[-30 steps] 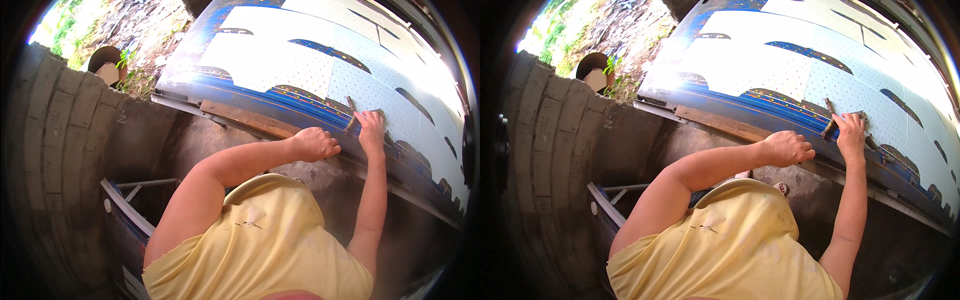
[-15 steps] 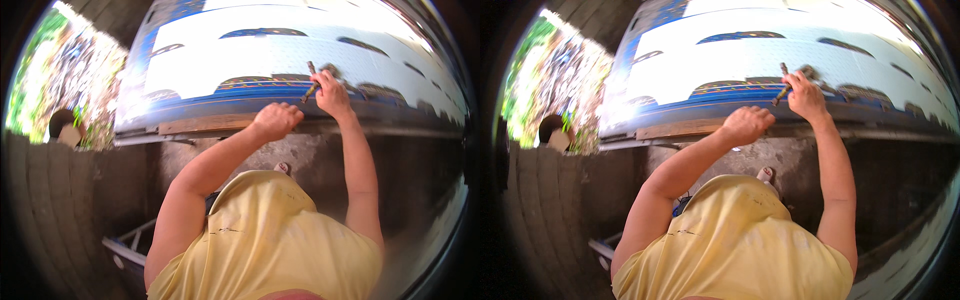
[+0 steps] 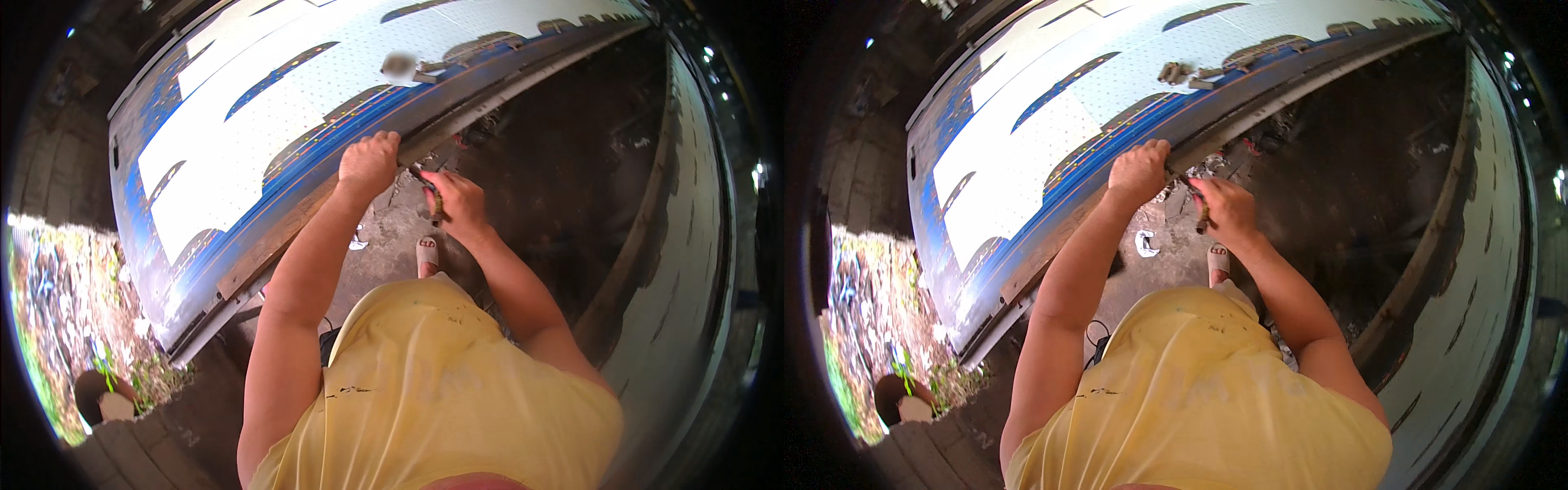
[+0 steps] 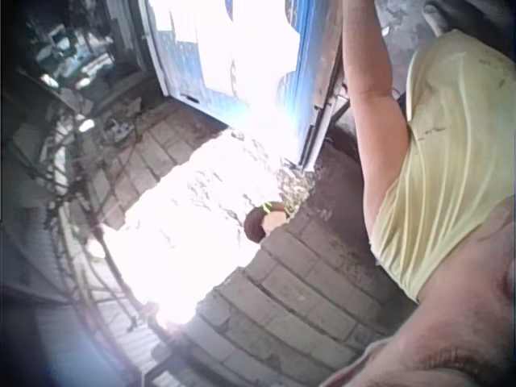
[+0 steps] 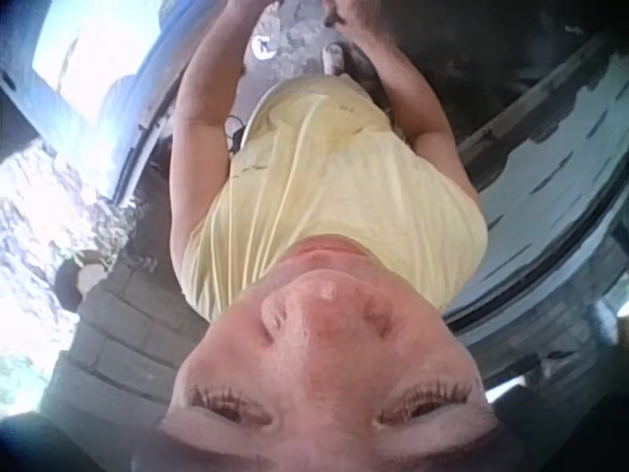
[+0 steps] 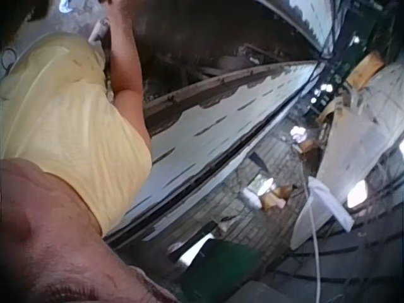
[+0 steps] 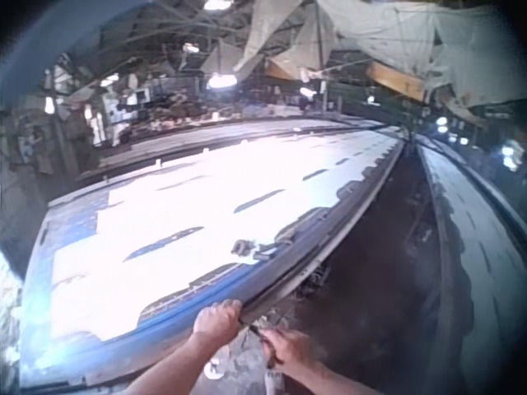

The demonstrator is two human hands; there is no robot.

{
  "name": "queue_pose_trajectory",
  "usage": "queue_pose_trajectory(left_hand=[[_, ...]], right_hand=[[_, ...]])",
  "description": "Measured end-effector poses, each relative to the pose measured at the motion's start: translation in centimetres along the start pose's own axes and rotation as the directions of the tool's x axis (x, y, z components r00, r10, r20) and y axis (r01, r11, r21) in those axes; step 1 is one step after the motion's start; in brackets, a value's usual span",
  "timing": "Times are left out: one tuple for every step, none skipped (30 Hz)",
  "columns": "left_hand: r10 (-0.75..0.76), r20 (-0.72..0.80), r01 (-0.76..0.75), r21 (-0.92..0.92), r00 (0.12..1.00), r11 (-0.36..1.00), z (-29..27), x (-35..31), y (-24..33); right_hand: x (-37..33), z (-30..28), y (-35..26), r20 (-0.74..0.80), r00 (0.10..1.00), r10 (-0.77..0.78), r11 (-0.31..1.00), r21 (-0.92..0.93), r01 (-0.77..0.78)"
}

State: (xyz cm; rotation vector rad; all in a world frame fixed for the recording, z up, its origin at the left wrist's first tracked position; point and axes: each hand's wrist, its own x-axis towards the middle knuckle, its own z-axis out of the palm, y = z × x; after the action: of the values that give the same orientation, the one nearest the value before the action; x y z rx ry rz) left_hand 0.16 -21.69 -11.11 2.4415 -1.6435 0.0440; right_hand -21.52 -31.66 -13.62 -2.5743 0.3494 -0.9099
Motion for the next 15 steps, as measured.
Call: queue_pose_trajectory(left_hand=[[0.008, -0.004, -0.008, -0.004, 1.000, 1.000, 0.1, 0.0, -0.1], [0.019, -0.002, -0.019, -0.019, 1.000, 1.000, 0.1, 0.0, -0.3], [0.020, 0.002, -0.020, -0.015, 1.000, 1.000, 0.1, 0.0, -0.2], [0.018, 0.003, -0.018, -0.009, 1.000, 1.000, 0.1, 0.0, -0.2], [0.013, 0.003, -0.013, -0.003, 1.000, 1.000, 0.0, 0.0, -0.2], [0.017, -0.004, -0.017, 0.001, 1.000, 1.000, -0.1, -0.1, -0.1], [0.020, -0.012, -0.020, 0.004, 1.000, 1.000, -0.2, -0.2, -0.1], [0.021, -0.020, -0.021, 0.007, 1.000, 1.000, -0.3, -0.3, 0.0], [0.027, -0.017, -0.027, 0.012, 0.999, 1.000, -0.4, -0.3, 0.0], [0.031, -0.013, -0.031, 0.016, 0.999, 0.999, -0.4, -0.3, 0.1], [0.037, -0.016, -0.036, 0.019, 0.999, 0.999, -0.4, -0.3, 0.1], [0.053, -0.026, -0.052, 0.027, 0.998, 0.998, -0.3, -0.3, 0.1], [0.046, -0.025, -0.045, 0.026, 0.999, 0.999, -0.2, -0.2, 0.1], [0.037, -0.023, -0.036, 0.024, 0.999, 0.999, -0.1, -0.1, 0.1], [0.028, -0.020, -0.027, 0.023, 0.999, 0.999, 0.1, 0.0, 0.0]], right_hand=[[-0.3, 0.5, -0.3, 0.002, 1.000, -0.017, 0.999, -0.045, 0.017], [-0.4, 0.9, -0.5, 0.001, 0.999, -0.043, 0.995, -0.087, 0.043], [-0.3, 1.3, -0.6, -0.006, 0.999, -0.043, 0.992, -0.115, 0.042], [-0.1, 1.8, -0.7, -0.017, 0.999, -0.052, 0.989, -0.140, 0.049], [0.1, 2.1, -0.7, -0.025, 0.998, -0.058, 0.985, -0.165, 0.053], [0.3, 2.4, -0.8, -0.010, 0.999, -0.038, 0.983, -0.182, 0.035], [0.5, 2.6, -0.8, -0.020, 0.998, -0.051, 0.979, -0.199, 0.046], [0.7, 2.7, -0.8, -0.027, 0.998, -0.061, 0.974, -0.218, 0.054], [0.9, 2.8, -0.8, -0.026, 0.997, -0.066, 0.970, -0.237, 0.058], [1.0, 2.9, -0.7, -0.020, 0.997, -0.080, 0.967, -0.243, 0.072], [1.0, 2.9, -0.7, -0.006, 0.996, -0.087, 0.965, -0.249, 0.083], [1.0, 2.9, -0.6, 0.002, 0.995, -0.096, 0.962, -0.256, 0.093], [1.0, 2.9, -0.5, 0.013, 0.994, -0.105, 0.958, -0.267, 0.105], [0.9, 3.0, -0.4, 0.018, 0.993, -0.115, 0.954, -0.278, 0.115], [0.9, 3.0, -0.3, 0.022, 0.992, -0.125, 0.949, -0.288, 0.126]])
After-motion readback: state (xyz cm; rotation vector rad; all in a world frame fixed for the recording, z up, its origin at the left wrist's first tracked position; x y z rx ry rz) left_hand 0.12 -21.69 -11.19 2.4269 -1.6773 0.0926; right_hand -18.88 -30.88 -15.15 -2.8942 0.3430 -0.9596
